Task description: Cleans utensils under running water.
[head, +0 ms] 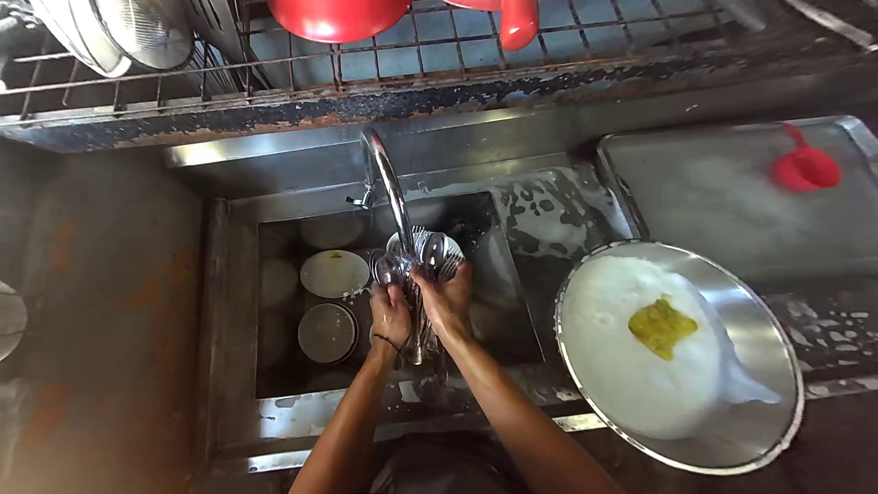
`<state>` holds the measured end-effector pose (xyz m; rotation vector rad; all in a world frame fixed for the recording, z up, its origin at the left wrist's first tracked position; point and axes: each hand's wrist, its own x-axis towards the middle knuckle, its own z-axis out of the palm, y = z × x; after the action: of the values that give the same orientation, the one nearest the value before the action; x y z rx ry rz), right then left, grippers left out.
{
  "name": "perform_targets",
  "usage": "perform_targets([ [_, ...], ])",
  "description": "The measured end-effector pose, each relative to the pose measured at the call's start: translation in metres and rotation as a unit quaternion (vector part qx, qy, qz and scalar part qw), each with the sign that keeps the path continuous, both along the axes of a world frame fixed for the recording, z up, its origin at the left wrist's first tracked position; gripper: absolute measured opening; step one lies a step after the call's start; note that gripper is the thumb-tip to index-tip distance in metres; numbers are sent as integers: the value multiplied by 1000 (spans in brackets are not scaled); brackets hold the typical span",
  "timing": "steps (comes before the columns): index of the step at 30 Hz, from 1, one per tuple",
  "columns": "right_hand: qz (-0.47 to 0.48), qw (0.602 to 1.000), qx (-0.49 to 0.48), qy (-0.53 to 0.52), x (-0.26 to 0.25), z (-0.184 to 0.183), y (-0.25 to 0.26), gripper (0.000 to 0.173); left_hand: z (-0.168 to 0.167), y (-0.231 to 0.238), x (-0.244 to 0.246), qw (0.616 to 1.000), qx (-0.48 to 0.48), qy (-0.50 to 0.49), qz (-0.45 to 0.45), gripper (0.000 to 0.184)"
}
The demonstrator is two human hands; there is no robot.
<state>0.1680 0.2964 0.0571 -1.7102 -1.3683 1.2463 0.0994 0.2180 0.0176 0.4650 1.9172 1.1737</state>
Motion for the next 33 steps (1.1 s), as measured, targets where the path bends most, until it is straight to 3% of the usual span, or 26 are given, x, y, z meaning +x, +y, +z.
perform_targets([
  [4,-17,999,41,17,-10,-3,11,77,5,6,-3,995,70,-59,29,49],
  [8,-25,999,36,20,-11,0,15,79,-2,18,-7,986,138,-85,34,27],
  [11,-32,999,25,7,-10,1,17,79,-6,14,-6,985,155,-64,40,38],
  [16,-21,999,31,11,-11,3,16,78,6,4,-7,987,104,-118,33,55],
  [19,9,999,40,22,-10,4,15,74,3,5,-8,976,134,-169,39,36],
  [25,77,995,47,52,-10,-11,16,61,5,3,-9,945,142,-263,135,35],
  [29,107,986,9,125,-12,-18,15,56,12,-7,-26,905,128,-395,96,38],
  [33,150,980,-37,129,-15,-19,13,50,18,-16,-35,895,123,-425,59,32],
])
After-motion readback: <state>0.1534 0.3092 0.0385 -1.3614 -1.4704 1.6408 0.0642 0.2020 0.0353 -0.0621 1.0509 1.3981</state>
